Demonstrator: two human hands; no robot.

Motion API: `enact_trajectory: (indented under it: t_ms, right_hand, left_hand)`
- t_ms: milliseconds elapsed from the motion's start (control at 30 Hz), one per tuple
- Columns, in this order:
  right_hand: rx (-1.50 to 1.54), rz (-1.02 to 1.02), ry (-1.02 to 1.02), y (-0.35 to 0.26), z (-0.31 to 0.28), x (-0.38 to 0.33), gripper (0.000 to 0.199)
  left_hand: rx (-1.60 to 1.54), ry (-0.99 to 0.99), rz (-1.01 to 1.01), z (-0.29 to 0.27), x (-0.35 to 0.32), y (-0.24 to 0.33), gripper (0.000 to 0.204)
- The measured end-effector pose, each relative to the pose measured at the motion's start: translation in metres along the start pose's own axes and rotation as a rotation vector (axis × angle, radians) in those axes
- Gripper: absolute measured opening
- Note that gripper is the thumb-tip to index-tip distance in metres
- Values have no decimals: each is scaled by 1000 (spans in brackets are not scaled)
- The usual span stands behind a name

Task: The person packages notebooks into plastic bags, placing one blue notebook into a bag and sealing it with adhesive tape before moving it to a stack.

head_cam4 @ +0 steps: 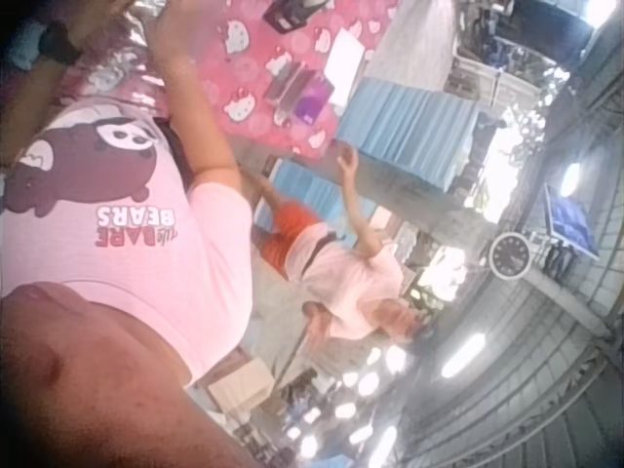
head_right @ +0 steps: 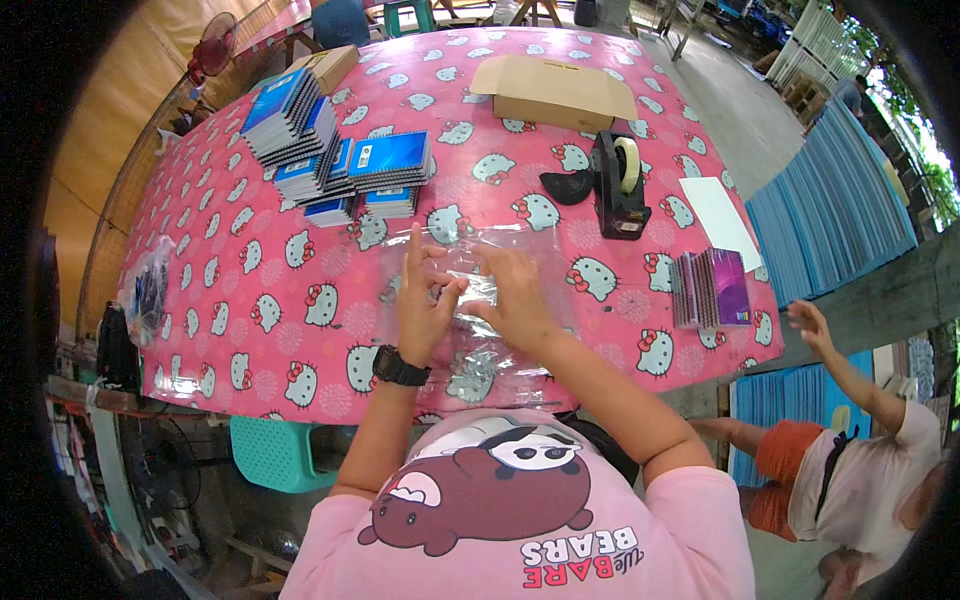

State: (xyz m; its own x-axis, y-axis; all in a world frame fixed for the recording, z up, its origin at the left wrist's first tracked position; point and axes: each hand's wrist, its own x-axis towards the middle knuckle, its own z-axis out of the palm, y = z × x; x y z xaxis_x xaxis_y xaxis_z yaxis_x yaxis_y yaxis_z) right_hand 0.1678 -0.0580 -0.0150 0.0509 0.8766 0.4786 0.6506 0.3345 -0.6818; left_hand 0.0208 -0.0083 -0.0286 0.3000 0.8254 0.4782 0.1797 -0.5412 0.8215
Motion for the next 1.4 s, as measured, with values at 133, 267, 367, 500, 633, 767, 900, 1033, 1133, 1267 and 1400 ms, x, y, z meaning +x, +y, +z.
enact_trajectory:
  t_ms: [133,267,367,500,633,767,900,1033,1133,1267,1400]
  right_hand:
    - [-7,138,-123,5,-4,13,45]
    - [141,344,-258,22,2,25,31]
    - [224,458,-326,22,-1,36,24]
    - [279,527,-317,19,-2,36,17]
    - [313,360,-257,21,-4,29,13]
    - [161,356,53,62,-48,42,17]
    - [-350,495,656,196,-131,29,32]
    - [-74,681,526,242,-143,26,35]
    - [277,559,522,223,-138,29,40]
    - [265,390,690,187,-119,0,32]
    - [598,801,561,214,-113,-30,26]
  left_hand:
    - [-47,-34,-178,-3,9,16,86]
    - [71,191,-140,-4,9,20,75]
    - [135,306,92,-7,-28,8,63]
    - [584,-171,226,10,-60,21,68]
    - [661,-237,121,13,-63,19,76]
    - [678,-248,62,9,-65,15,79]
    - [641,-235,100,16,-62,17,80]
    - [616,-235,104,15,-61,17,79]
    - [631,-225,100,12,-63,15,78]
    - [626,-217,88,10,-64,14,78]
    - [579,-216,104,16,-62,17,78]
